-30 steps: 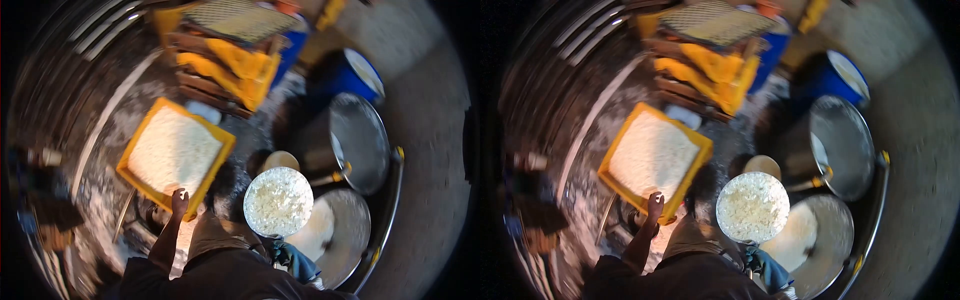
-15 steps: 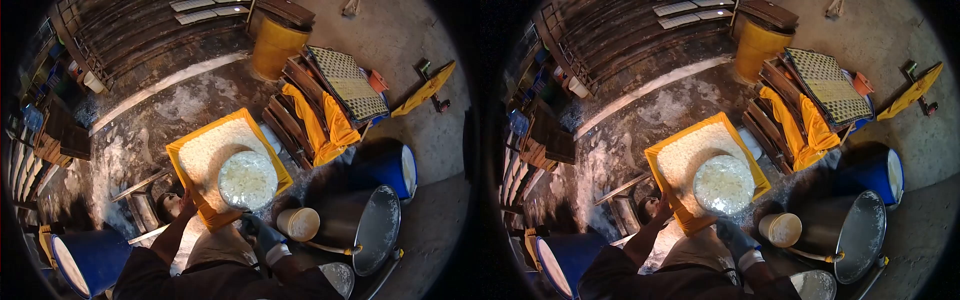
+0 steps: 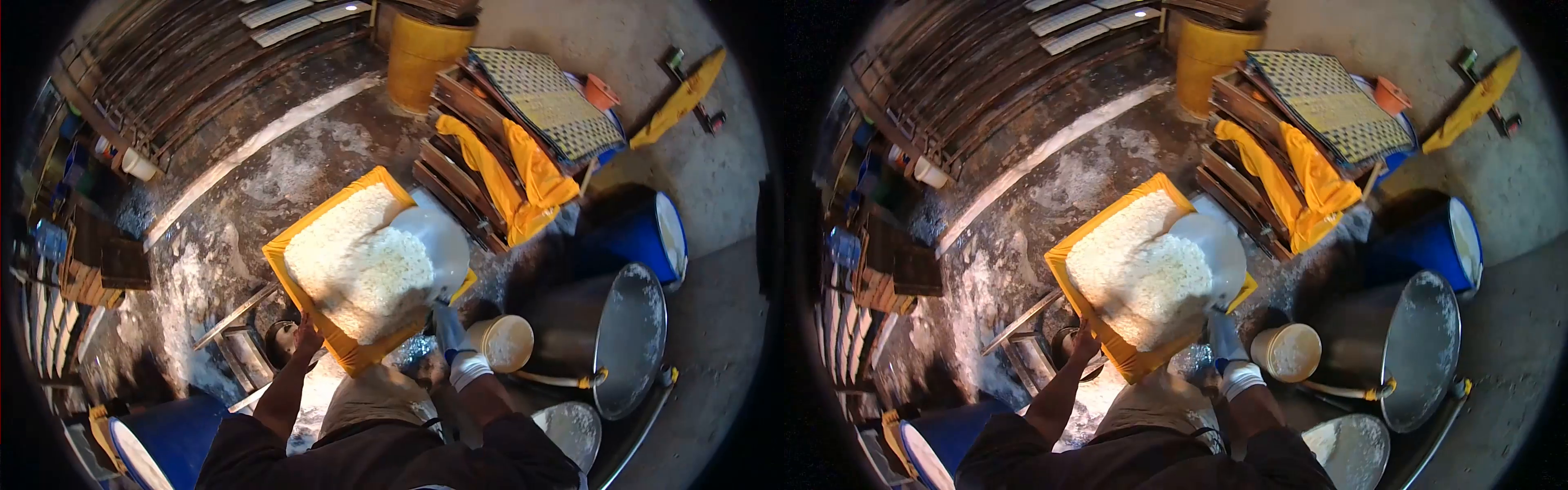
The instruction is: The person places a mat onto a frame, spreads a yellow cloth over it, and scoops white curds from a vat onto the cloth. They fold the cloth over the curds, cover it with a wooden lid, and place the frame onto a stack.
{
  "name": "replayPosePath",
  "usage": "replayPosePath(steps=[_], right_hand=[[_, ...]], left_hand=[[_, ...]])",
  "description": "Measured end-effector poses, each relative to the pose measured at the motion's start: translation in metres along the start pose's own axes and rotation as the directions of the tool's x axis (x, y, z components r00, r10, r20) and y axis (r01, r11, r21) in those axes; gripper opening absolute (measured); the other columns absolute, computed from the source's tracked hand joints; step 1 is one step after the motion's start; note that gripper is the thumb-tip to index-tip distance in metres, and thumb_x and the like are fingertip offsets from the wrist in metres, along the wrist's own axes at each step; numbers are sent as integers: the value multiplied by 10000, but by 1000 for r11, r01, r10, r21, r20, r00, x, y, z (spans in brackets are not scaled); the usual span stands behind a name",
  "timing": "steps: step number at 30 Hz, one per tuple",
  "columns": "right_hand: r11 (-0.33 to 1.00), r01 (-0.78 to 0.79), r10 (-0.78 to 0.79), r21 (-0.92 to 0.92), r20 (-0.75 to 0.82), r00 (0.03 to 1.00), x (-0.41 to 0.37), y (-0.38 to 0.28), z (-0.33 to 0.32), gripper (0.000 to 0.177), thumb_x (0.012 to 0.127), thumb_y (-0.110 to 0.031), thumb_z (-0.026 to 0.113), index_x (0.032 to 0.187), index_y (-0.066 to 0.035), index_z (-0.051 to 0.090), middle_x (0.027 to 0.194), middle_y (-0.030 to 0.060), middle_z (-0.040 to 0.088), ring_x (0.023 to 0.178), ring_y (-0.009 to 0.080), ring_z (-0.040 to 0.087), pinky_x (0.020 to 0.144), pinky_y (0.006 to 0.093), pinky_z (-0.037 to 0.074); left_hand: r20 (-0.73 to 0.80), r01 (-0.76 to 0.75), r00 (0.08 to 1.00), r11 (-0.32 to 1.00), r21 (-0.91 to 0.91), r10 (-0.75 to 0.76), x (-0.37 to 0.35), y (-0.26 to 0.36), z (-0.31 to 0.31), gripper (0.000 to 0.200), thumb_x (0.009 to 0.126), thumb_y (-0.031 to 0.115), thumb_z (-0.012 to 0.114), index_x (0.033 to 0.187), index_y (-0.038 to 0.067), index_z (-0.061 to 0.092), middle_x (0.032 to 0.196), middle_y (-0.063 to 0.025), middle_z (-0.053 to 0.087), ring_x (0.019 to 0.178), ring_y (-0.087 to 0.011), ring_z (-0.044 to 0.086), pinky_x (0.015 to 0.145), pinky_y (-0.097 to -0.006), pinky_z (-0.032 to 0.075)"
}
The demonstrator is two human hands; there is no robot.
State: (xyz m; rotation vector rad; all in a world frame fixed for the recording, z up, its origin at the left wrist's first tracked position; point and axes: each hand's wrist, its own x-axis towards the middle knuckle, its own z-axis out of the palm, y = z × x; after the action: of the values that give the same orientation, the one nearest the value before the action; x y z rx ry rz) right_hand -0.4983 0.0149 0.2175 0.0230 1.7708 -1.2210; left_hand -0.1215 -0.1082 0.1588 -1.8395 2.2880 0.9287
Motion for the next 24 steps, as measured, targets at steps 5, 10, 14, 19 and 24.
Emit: replayPosePath(steps=[5,10,14,19,24], right_hand=[[923,246,-383,-295,-661,645,20,-33,-109,225,846,-257,636,918,-46,605,768,48,634,631,197,594,648,344,516],[803,557,-262,212,-713,651,-119,-5,-254,299,800,-135,709,1043,-49,560,908,37,631,756,112,573,671,271,482],[795,586,-174,157,-866,468,-204,161,-354,207,826,-147,697,952,-86,544,714,20,557,490,116,497,457,271,440],[578,252,530,776,-592,607,-343,361,-439,206,884,-301,643,862,-123,539,643,7,512,483,127,491,408,293,424],[855,-32,519,518,-854,49,-451,569,-544,271,916,-315,553,1016,-68,598,770,63,598,647,235,575,544,371,458]], left_hand=[[-117,-11,993,985,174,32,9,-7,29,665,787,281,669,1327,-30,436,1371,-262,420,1201,-374,497,980,-461,433],[-415,-249,829,912,326,375,-3,52,57,528,759,212,668,1230,18,527,1254,-235,534,1148,-374,521,952,-463,444],[-67,-476,859,840,258,507,-30,128,98,509,813,182,646,1264,-3,500,1384,-266,416,1266,-401,422,1042,-480,366],[409,-859,430,504,-89,805,-36,199,174,358,860,201,679,1162,39,577,988,-109,600,959,-244,611,717,-336,538],[735,-204,650,976,-76,193,-145,308,197,222,922,280,635,1092,144,595,871,40,619,674,-75,609,543,-225,453]])
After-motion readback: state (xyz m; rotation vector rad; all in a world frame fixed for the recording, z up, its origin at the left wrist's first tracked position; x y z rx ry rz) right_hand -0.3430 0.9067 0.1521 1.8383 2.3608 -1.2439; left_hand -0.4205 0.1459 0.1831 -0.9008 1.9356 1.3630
